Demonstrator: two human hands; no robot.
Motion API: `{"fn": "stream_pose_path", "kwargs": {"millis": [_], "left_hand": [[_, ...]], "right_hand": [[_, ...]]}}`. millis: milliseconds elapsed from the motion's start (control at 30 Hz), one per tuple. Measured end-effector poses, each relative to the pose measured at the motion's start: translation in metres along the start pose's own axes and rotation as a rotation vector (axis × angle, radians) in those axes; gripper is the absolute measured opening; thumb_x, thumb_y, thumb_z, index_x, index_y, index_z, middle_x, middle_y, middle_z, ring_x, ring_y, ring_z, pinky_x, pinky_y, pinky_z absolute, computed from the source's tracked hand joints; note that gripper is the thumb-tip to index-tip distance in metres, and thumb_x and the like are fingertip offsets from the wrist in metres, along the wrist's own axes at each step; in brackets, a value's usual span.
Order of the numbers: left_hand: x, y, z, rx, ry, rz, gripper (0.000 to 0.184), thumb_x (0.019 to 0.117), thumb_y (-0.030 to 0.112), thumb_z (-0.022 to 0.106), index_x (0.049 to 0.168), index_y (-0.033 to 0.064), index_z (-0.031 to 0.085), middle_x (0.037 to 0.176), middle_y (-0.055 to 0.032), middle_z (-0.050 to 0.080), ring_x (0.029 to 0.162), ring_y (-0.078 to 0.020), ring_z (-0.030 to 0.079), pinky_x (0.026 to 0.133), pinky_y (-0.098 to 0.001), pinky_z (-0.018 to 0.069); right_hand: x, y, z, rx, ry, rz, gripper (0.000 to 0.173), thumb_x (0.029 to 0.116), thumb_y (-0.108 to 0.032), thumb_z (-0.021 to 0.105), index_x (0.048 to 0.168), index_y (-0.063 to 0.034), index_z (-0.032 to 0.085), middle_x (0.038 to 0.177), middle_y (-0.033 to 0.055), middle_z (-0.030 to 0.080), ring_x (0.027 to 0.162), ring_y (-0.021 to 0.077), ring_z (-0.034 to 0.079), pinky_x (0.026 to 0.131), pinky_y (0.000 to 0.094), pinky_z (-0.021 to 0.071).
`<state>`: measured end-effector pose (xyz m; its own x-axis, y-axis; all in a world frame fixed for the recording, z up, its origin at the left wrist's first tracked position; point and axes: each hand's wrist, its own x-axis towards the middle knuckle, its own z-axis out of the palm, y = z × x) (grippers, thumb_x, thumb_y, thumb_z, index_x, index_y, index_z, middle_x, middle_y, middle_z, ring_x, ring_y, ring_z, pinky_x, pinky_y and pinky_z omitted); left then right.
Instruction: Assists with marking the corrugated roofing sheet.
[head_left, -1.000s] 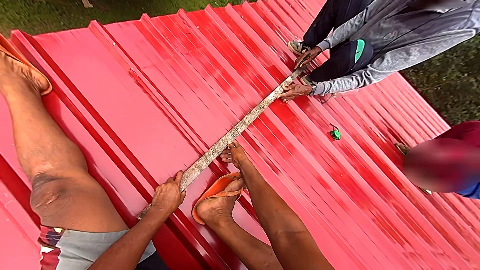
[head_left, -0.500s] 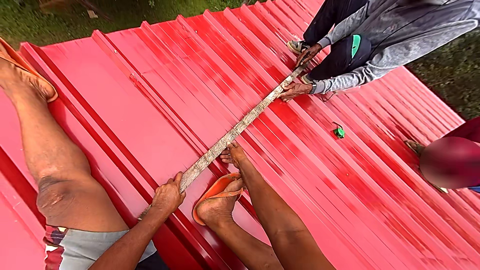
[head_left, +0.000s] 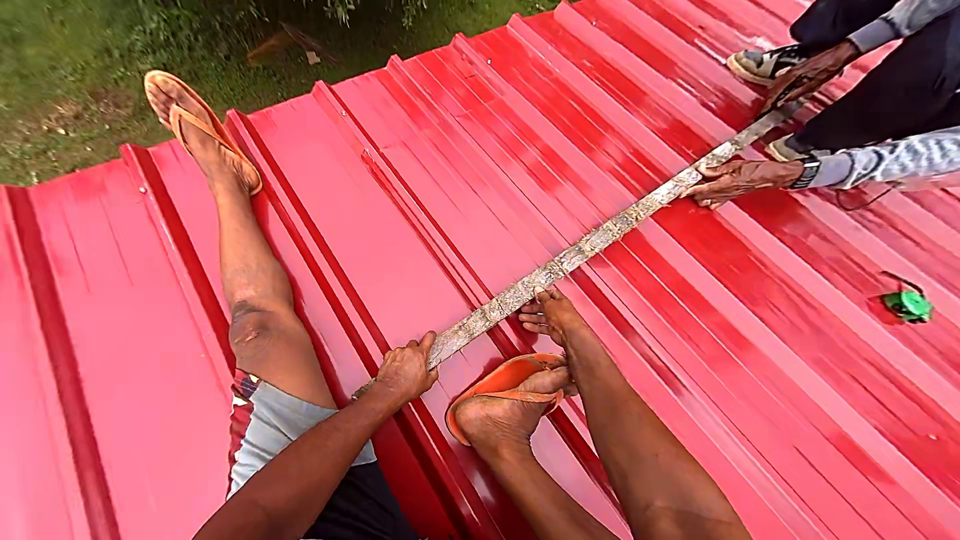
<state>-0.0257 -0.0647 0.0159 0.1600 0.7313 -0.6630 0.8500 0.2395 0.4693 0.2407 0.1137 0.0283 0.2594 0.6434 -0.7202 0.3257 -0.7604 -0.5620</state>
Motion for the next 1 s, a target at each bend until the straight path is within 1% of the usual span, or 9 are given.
{"fn": "stream_pose_path", "kwargs": {"millis": [100, 200, 333, 500, 667, 1000], "left_hand": [[0.000, 0.000, 0.001, -0.001, 0.020, 0.005, 0.073, 0.0965, 0.039, 0.060, 0.161, 0.0227, 0.030, 0.130, -0.0208, 0.064, 0.109, -0.0394, 0.068, 0.091, -0.0577, 0.0540], [-0.001, 0.003, 0.001, 0.012, 0.021, -0.008, 0.073, 0.0965, 0.040, 0.060, 0.161, 0.0234, 0.030, 0.130, -0.0200, 0.064, 0.109, -0.0389, 0.068, 0.091, -0.0570, 0.0541], [-0.004, 0.000, 0.001, 0.034, 0.029, -0.039, 0.075, 0.0965, 0.042, 0.059, 0.162, 0.0221, 0.029, 0.130, -0.0204, 0.065, 0.109, -0.0396, 0.068, 0.091, -0.0581, 0.0538], [0.000, 0.007, 0.004, 0.068, 0.053, -0.028, 0.077, 0.0948, 0.044, 0.062, 0.161, 0.0226, 0.030, 0.129, -0.0208, 0.066, 0.107, -0.0422, 0.069, 0.090, -0.0608, 0.0538], [0.001, 0.007, 0.004, 0.090, 0.048, -0.029, 0.076, 0.0958, 0.043, 0.061, 0.162, 0.0230, 0.030, 0.130, -0.0197, 0.066, 0.106, -0.0412, 0.070, 0.089, -0.0605, 0.0542], [-0.001, 0.006, 0.002, 0.084, 0.037, -0.029, 0.075, 0.0962, 0.043, 0.061, 0.161, 0.0227, 0.030, 0.130, -0.0190, 0.066, 0.106, -0.0404, 0.070, 0.089, -0.0587, 0.0547]], "right_hand": [[-0.003, -0.002, 0.001, 0.003, 0.000, -0.001, 0.042, 0.1122, -0.040, 0.040, 0.143, -0.0109, 0.038, 0.099, 0.0176, 0.069, 0.075, 0.0272, 0.072, 0.064, 0.0405, 0.0600], [-0.005, -0.002, 0.000, 0.010, -0.004, -0.004, 0.041, 0.1119, -0.039, 0.041, 0.141, -0.0106, 0.039, 0.097, 0.0172, 0.069, 0.074, 0.0270, 0.072, 0.063, 0.0400, 0.0600], [-0.013, -0.009, 0.010, 0.024, -0.032, 0.018, 0.040, 0.1126, -0.038, 0.040, 0.142, -0.0101, 0.039, 0.100, 0.0177, 0.068, 0.076, 0.0259, 0.071, 0.065, 0.0388, 0.0585], [-0.011, -0.005, 0.001, 0.054, 0.007, 0.017, 0.042, 0.1116, -0.041, 0.042, 0.140, -0.0106, 0.043, 0.097, 0.0179, 0.069, 0.075, 0.0263, 0.071, 0.064, 0.0379, 0.0578], [-0.010, -0.006, -0.002, 0.031, 0.003, 0.032, 0.042, 0.1119, -0.040, 0.041, 0.142, -0.0109, 0.042, 0.098, 0.0165, 0.070, 0.077, 0.0255, 0.071, 0.065, 0.0372, 0.0574], [-0.011, -0.006, 0.002, 0.052, 0.017, 0.037, 0.039, 0.1118, -0.039, 0.042, 0.139, -0.0104, 0.043, 0.096, 0.0170, 0.069, 0.075, 0.0256, 0.071, 0.063, 0.0366, 0.0572]]}}
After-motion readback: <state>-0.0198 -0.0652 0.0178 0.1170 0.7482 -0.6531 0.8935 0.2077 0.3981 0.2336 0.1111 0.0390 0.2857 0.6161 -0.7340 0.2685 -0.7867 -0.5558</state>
